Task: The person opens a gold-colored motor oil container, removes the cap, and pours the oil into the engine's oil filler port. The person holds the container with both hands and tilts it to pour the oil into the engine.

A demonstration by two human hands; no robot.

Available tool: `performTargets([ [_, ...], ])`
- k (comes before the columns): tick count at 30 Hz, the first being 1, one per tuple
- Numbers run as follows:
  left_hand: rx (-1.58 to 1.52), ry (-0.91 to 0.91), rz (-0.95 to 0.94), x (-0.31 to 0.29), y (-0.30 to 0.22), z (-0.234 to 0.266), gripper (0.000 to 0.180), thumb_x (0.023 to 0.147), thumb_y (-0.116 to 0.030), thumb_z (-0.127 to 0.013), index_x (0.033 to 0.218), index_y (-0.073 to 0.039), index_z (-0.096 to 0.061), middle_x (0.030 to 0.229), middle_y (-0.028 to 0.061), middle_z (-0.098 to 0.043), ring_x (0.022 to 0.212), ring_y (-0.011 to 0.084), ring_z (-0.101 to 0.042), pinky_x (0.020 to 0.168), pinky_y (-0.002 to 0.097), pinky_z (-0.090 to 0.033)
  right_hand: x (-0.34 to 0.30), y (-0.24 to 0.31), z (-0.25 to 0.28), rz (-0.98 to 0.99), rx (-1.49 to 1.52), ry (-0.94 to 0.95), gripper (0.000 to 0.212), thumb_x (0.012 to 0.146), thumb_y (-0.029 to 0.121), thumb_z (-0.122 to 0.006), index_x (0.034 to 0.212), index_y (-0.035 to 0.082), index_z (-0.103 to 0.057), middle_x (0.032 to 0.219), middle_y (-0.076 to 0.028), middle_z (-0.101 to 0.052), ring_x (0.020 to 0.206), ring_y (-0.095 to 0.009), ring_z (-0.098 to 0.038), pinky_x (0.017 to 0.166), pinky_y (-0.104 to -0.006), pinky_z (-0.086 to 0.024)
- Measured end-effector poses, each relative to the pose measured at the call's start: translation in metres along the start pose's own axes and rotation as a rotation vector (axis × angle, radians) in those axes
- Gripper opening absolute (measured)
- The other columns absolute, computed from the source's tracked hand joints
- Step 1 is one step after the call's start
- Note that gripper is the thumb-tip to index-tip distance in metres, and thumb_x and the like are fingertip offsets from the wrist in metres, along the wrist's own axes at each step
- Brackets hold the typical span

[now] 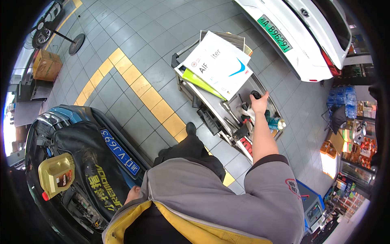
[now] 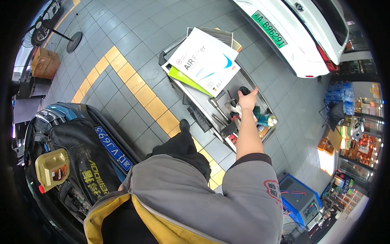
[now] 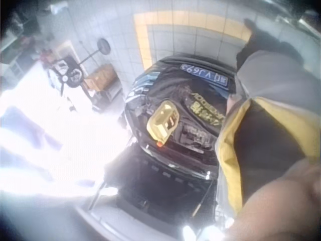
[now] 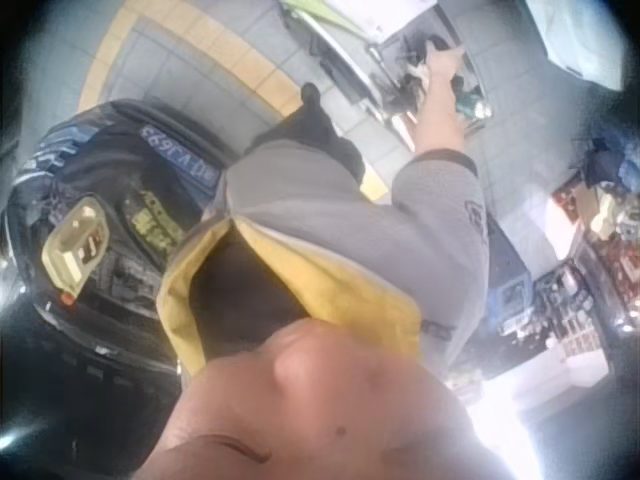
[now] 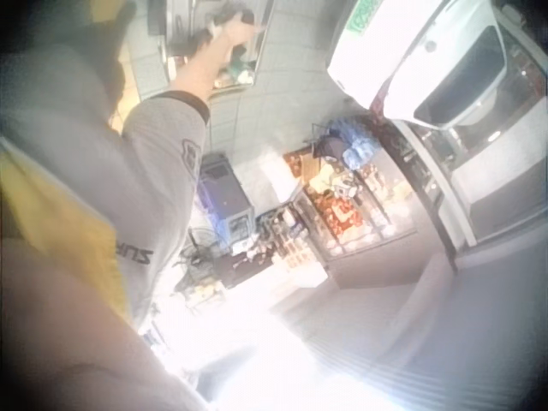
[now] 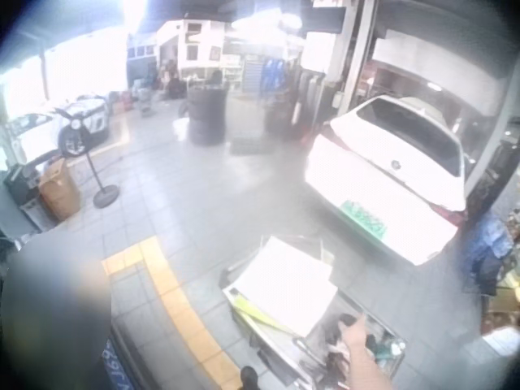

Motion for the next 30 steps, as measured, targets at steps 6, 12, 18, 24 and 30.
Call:
performTargets([
  [6, -0.706, -0.431, 0.286, -0.072, 0.044, 0.051, 0.022, 0.104, -0.021, -0.063, 0.121, -0.008, -0.059, 0.09, 0.0044, -0.065, 0.069, 0.0145, -0.063, 0.055, 0.0268, -0.048, 0.042, -0.02, -0.065, -0.032, -0.057, 0.217, 0.105, 0.083, 0.025, -0.082, 0.163, 0.008, -0.016, 0.146, -0.029, -0.055, 0.133, -0.046, -0.054, 0.114, -0.0471, -0.043],
  [12, -0.974, -0.688, 0.122, -0.099, -0.02, 0.068, 0.042, 0.105, -0.03, -0.063, 0.141, -0.01, -0.052, 0.118, 0.005, -0.066, 0.086, 0.0153, -0.068, 0.07, 0.0249, -0.051, 0.025, -0.022, -0.022, 0.236, -0.209, 0.19, 0.081, 0.086, 0.033, -0.079, 0.152, 0.003, -0.042, 0.146, -0.025, -0.054, 0.14, -0.043, -0.045, 0.118, -0.0497, -0.036],
  [18, -1.064, -0.728, 0.152, -0.094, -0.006, 0.077, 0.045, 0.105, -0.033, -0.063, 0.143, -0.01, -0.053, 0.13, 0.0053, -0.064, 0.098, 0.0152, -0.065, 0.079, 0.0273, -0.05, -0.028, -0.052, 0.024, 0.239, -0.279, 0.482, 0.049, 0.09, 0.027, -0.071, 0.133, 0.005, -0.063, 0.124, -0.021, -0.068, 0.118, -0.041, -0.062, 0.104, -0.0471, -0.048],
  [24, -1.19, -0.884, -0.065, -0.086, -0.007, 0.176, 0.06, 0.104, -0.034, -0.063, 0.151, -0.002, -0.045, 0.141, 0.0113, -0.06, 0.108, 0.0167, -0.061, 0.092, 0.031, -0.049, -0.014, -0.084, 0.025, 0.312, -0.388, 0.343, 0.025, 0.093, 0.026, -0.062, 0.105, 0.005, -0.07, 0.1, -0.025, -0.07, 0.098, -0.042, -0.068, 0.087, -0.0498, -0.054],
  [30, -1.243, -1.171, -0.424, -0.145, -0.053, 0.305, 0.043, 0.104, -0.029, -0.065, 0.139, -0.005, -0.057, 0.13, 0.0104, -0.069, 0.103, 0.0185, -0.068, 0.085, 0.0303, -0.052, 0.035, -0.084, 0.02, 0.325, -0.573, 0.496, 0.045, 0.092, 0.016, -0.066, 0.132, -0.002, -0.06, 0.134, -0.023, -0.063, 0.123, -0.037, -0.061, 0.105, -0.0451, -0.048],
])
Point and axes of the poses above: each hand's wrist, its own x-axis towards the middle knuckle, its own z-axis out of the back of the hand, y = z × x, the point moved 9 cm from there along x, towards the middle knuckle
